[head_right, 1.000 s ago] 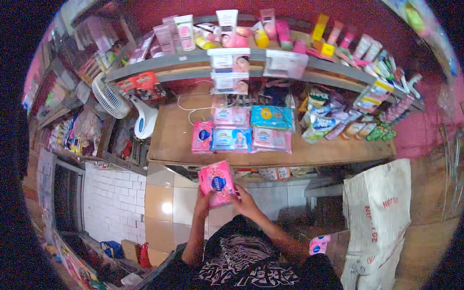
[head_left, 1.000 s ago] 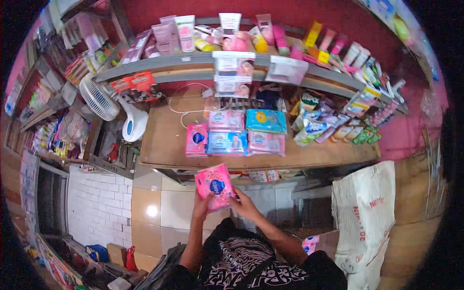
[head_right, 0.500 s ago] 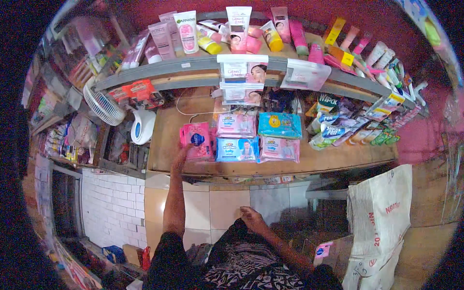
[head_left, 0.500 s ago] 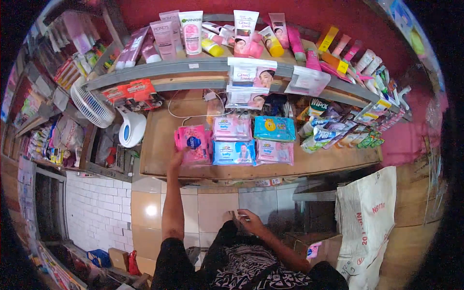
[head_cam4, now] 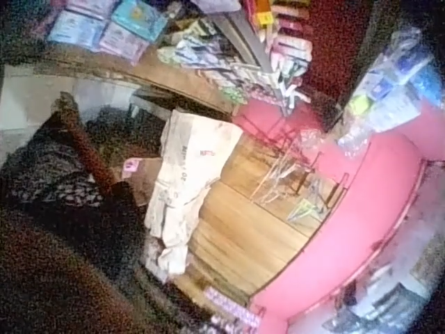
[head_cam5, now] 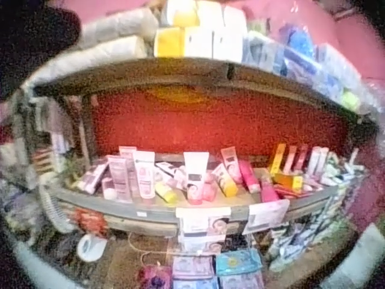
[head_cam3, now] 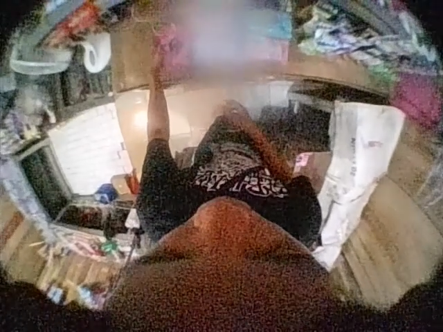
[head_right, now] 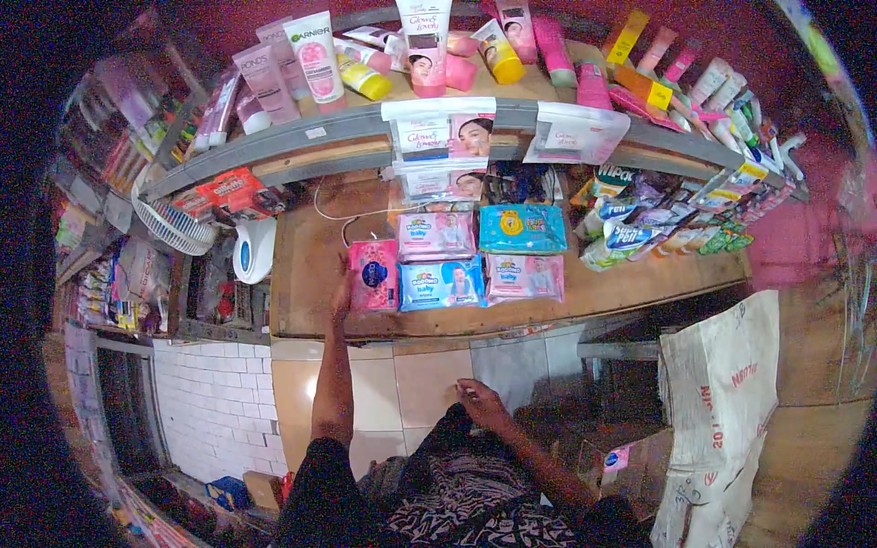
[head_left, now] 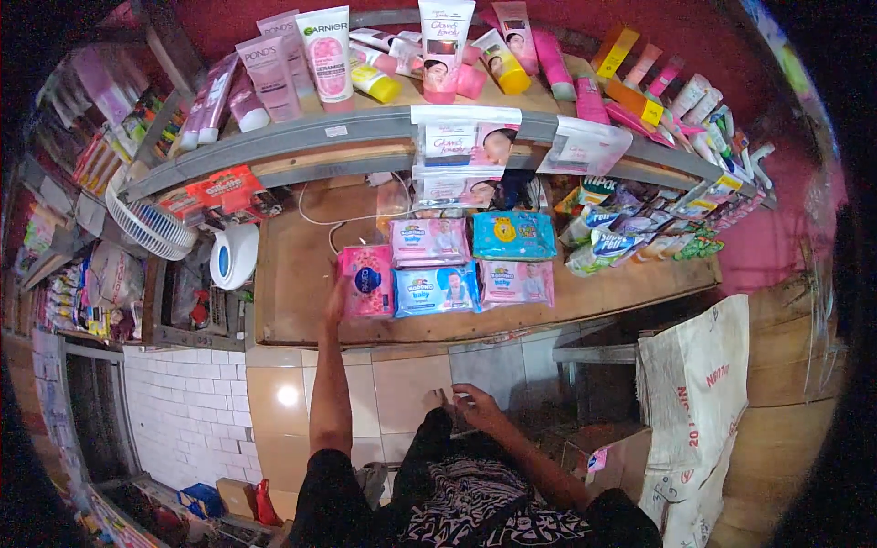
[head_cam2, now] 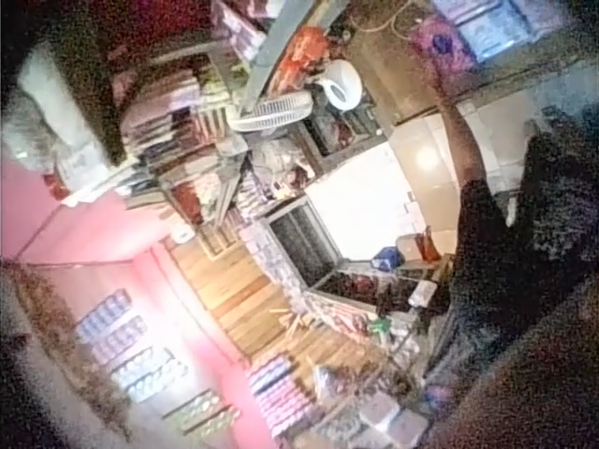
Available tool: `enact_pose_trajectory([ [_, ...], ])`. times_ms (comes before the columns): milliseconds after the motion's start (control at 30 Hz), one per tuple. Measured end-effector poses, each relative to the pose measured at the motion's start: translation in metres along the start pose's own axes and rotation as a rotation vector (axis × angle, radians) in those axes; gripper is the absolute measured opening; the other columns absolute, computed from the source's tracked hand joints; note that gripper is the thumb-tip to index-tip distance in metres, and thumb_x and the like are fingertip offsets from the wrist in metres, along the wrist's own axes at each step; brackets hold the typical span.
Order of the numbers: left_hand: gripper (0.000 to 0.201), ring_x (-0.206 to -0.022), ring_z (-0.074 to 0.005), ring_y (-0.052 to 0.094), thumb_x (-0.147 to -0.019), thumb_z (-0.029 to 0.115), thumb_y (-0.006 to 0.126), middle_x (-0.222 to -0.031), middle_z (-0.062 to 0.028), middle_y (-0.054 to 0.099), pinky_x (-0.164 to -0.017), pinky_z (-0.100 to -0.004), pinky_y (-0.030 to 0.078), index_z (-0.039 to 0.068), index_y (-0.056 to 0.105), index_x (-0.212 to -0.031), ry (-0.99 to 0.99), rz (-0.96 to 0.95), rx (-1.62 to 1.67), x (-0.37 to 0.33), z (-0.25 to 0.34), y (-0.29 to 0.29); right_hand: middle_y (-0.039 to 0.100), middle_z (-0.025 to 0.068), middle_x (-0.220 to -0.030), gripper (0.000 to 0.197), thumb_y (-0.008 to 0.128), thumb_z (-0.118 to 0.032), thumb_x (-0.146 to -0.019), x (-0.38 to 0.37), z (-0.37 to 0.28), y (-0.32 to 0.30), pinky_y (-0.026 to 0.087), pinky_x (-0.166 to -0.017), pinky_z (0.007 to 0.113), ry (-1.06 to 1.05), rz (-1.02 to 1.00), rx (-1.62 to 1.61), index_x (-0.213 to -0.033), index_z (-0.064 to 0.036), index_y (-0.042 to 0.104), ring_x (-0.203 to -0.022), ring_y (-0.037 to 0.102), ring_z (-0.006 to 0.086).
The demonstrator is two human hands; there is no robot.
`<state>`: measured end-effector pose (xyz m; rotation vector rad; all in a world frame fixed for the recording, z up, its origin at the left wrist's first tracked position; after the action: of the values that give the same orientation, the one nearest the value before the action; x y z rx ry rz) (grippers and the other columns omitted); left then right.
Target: Organizing and stocking various personal care products from a box onto display shelves.
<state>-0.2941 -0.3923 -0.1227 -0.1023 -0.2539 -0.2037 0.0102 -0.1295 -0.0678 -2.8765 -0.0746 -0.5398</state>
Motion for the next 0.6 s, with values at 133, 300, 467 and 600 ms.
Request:
enact_pose_trajectory([
  [133,0.057,-0.109,-0.0205,0.049,-0.085,0.033,0.055,-0.123,-0.0106,0.051,-0.094,-0.0331,0.037,0.000,0.040,-0.130,-0.006,0.011,-0.007,-0.009,0.001,0.000,0.063,0.0086,-0.096,0.030,0.057,-0.022,-0.089,0.001,-0.004,-0.001,0.049,-0.072,0.027,-0.023,-0.043,0.023,-0.113,-0.0032,0.054,-0.081,0.060,0.0139],
  [300,0.060,-0.113,-0.0188,0.047,-0.089,0.040,0.051,-0.126,-0.0097,0.049,-0.098,-0.0319,0.034,0.001,0.038,-0.132,-0.035,0.030,-0.014,-0.003,0.017,0.009,0.063,0.0075,-0.095,0.031,0.057,-0.022,-0.089,0.007,0.002,-0.005,0.050,-0.069,0.027,-0.080,0.028,0.082,-0.114,-0.0034,0.053,-0.074,0.061,0.0138],
  [467,0.058,-0.114,-0.0181,0.046,-0.091,0.040,0.050,-0.124,-0.0092,0.050,-0.099,-0.0317,0.033,0.000,0.039,-0.132,-0.139,0.074,-0.106,0.005,0.014,0.004,0.059,0.0133,-0.111,0.035,0.058,-0.025,-0.089,0.015,0.032,0.006,0.049,-0.080,0.029,0.034,-0.055,0.051,-0.116,-0.0038,0.053,-0.094,0.060,0.0170],
  [600,0.053,-0.114,-0.0194,0.046,-0.092,0.035,0.050,-0.124,-0.0103,0.049,-0.099,-0.0321,0.034,-0.001,0.040,-0.130,0.160,0.106,-0.036,-0.002,0.038,0.002,0.056,0.0156,-0.117,0.036,0.057,-0.024,-0.089,0.025,0.038,0.004,0.047,-0.086,0.031,0.100,-0.066,-0.055,-0.117,-0.0025,0.053,-0.102,0.057,0.0199],
])
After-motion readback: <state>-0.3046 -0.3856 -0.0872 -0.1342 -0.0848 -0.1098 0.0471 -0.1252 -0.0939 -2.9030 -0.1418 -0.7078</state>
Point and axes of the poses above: each hand's wrist, its own x-axis away from the middle knuckle, its own y-axis out of the palm, z = x × y, the point moved 9 cm from there along -x, towards the middle knuckle
